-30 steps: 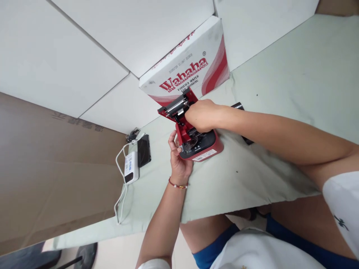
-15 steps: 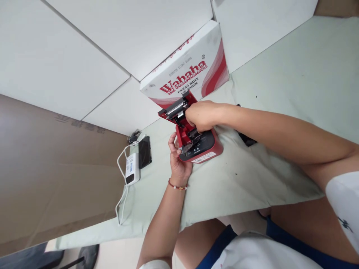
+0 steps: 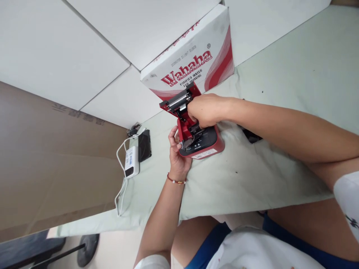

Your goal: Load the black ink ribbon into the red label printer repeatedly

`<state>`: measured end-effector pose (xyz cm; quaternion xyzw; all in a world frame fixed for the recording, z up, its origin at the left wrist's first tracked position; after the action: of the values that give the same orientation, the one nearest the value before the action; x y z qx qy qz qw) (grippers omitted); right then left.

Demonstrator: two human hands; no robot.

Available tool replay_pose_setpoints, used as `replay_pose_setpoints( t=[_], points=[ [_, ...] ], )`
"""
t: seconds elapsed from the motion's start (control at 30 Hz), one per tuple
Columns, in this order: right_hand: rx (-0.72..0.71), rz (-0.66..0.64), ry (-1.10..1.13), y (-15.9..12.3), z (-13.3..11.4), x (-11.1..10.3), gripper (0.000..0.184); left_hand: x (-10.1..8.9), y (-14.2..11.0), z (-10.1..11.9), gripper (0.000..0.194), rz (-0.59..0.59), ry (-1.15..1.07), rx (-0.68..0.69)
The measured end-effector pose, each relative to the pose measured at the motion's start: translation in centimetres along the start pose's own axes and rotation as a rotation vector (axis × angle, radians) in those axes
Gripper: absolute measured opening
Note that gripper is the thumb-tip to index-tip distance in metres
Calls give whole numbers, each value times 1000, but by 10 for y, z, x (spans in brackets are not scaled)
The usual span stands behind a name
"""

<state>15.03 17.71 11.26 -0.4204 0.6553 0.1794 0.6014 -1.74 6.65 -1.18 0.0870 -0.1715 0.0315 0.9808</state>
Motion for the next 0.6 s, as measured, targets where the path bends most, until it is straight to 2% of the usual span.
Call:
replay_pose_setpoints(
  t=[0.33,0.6],
  points=[
    [19,-26,31,4,5,-2,45,-3,-2,0,67,-18,44,10],
    [23,-78,-90,-5,-15,-4,39,-2,-3,2,63,19,23,10]
  ],
)
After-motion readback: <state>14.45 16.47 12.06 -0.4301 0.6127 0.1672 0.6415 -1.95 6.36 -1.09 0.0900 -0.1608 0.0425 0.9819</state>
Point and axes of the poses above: each hand's wrist, its own y-axis towards the middle knuckle, its own x-axis out of the palm, z = x × y, the point moved 3 cm from there along y, towards the middle knuckle, and after that the axes turned 10 degrees about -z, right-handed, at the moved point
